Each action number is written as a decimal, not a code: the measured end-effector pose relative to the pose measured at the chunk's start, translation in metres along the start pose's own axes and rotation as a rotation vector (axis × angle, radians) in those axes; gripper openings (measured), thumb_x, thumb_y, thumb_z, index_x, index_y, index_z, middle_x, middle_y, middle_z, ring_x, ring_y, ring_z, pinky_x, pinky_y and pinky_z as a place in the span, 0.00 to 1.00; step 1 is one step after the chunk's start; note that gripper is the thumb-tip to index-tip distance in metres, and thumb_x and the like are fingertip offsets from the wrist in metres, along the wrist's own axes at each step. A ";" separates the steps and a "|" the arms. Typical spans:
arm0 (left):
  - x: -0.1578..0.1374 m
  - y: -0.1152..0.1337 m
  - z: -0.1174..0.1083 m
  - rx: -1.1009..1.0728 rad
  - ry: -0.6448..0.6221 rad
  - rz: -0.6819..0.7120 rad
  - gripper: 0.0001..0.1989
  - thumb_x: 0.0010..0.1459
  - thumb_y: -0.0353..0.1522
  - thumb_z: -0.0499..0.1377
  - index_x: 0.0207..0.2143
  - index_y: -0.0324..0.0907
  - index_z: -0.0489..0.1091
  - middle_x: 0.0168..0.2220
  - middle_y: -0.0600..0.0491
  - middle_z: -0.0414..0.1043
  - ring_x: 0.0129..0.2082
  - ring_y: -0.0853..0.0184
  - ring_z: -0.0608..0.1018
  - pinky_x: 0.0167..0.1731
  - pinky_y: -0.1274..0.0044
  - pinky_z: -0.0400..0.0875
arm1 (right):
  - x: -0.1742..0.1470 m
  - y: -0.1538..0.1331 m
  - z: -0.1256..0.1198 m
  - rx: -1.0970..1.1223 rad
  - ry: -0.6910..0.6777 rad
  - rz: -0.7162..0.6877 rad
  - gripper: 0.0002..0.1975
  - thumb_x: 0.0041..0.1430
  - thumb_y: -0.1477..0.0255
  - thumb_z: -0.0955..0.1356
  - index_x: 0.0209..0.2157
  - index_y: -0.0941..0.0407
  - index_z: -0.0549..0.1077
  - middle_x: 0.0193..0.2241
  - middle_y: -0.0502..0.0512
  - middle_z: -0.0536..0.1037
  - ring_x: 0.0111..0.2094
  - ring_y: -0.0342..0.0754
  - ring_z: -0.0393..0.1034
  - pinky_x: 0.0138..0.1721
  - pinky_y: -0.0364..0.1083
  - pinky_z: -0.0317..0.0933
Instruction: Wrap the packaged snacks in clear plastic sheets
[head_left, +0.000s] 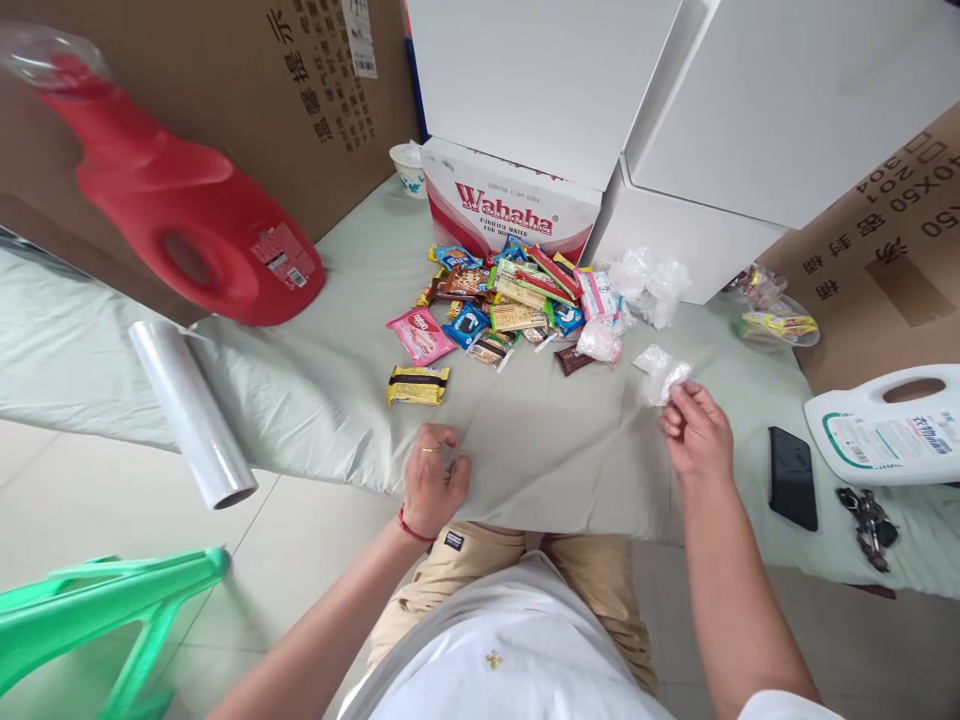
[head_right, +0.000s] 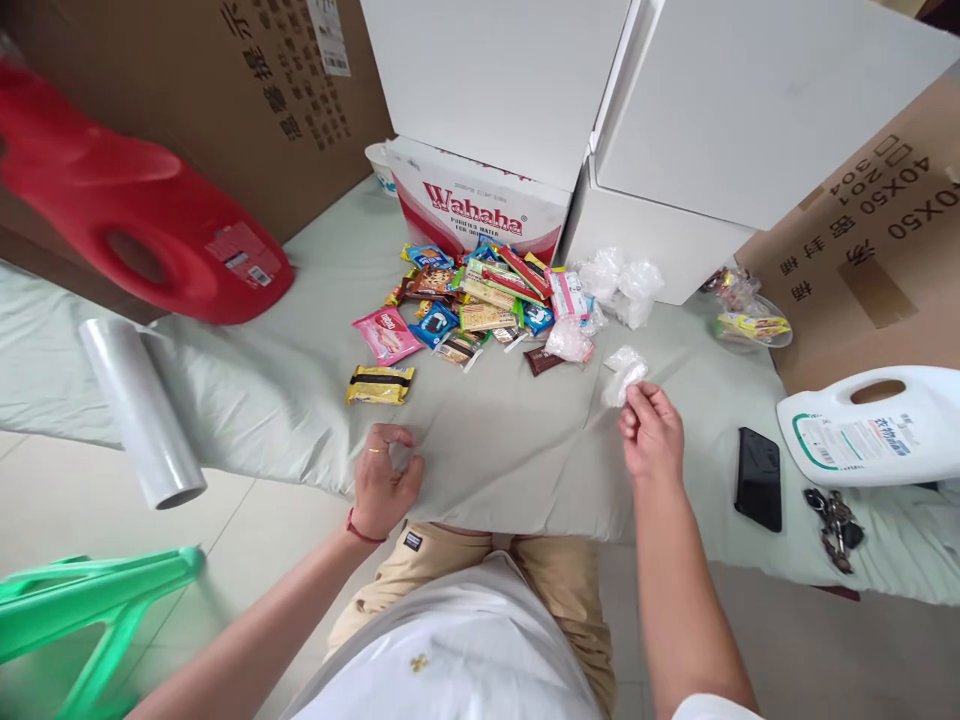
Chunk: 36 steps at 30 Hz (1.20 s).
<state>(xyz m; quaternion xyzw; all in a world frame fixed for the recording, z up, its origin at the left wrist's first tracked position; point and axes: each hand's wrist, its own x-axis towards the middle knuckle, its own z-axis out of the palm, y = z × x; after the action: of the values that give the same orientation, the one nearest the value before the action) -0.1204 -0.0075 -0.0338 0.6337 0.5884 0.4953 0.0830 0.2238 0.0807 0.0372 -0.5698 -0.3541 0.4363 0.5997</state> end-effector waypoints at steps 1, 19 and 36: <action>0.000 0.007 0.001 -0.037 -0.011 0.032 0.09 0.55 0.24 0.56 0.37 0.44 0.63 0.36 0.51 0.67 0.36 0.63 0.74 0.38 0.71 0.70 | -0.019 -0.001 0.003 0.138 -0.007 0.097 0.17 0.46 0.64 0.79 0.32 0.54 0.72 0.23 0.42 0.67 0.17 0.35 0.53 0.15 0.36 0.47; 0.004 0.099 0.067 -0.943 -0.444 -0.674 0.17 0.57 0.46 0.66 0.33 0.41 0.73 0.29 0.54 0.73 0.31 0.68 0.71 0.36 0.75 0.65 | -0.115 0.024 0.044 0.020 -0.259 0.156 0.18 0.52 0.59 0.78 0.41 0.53 0.79 0.36 0.51 0.76 0.33 0.41 0.66 0.30 0.40 0.64; 0.012 0.096 0.063 -1.187 -0.318 -1.036 0.19 0.48 0.41 0.72 0.30 0.41 0.67 0.29 0.59 0.65 0.27 0.75 0.67 0.27 0.81 0.64 | -0.128 0.042 0.043 -0.623 -0.338 -0.501 0.21 0.59 0.63 0.74 0.54 0.48 0.73 0.52 0.61 0.70 0.50 0.56 0.66 0.47 0.55 0.69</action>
<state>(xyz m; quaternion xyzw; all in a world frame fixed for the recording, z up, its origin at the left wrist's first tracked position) -0.0133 0.0040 0.0072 0.1933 0.4270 0.5279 0.7083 0.1324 -0.0227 0.0095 -0.5406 -0.6895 0.2365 0.4200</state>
